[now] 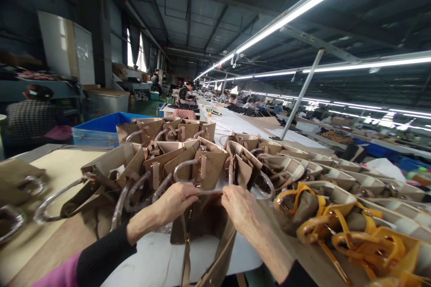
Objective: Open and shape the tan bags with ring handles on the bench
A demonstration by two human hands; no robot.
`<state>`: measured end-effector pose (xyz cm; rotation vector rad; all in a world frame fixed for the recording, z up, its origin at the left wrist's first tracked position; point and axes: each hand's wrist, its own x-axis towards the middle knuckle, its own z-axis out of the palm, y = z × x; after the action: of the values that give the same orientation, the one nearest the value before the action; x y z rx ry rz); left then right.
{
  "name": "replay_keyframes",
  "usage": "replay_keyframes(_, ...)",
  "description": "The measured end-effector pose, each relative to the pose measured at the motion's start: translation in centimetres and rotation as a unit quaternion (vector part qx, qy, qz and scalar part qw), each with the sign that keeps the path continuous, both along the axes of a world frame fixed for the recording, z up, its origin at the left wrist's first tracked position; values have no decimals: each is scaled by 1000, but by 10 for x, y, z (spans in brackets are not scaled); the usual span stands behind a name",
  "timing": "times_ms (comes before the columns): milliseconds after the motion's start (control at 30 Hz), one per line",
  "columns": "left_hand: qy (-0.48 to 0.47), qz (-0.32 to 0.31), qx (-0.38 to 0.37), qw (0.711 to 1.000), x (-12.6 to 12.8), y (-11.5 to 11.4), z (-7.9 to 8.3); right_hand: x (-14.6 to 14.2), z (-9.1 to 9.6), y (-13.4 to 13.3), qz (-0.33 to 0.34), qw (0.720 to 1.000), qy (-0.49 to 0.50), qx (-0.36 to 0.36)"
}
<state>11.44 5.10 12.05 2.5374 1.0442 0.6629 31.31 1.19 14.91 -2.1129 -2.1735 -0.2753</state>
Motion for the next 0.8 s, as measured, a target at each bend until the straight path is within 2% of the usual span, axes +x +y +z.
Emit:
replay_keyframes(133,73,39,23,996,13,-4,10,2,-2,1,11,1000,7,5)
replay_keyframes(233,92,55,30,994,25,-4,12,4,-3,2,5,1000,5,6)
replay_keyframes(433,108,80,54,989,48,4,0,11,-8,3,11,1000,-3,23)
replay_keyframes(633,89,99,0,991,49,2,5,12,-11,3,3,1000,2,30)
replay_keyframes(800,93,107,11,990,55,-3,12,12,-9,3,-16,999,21,36)
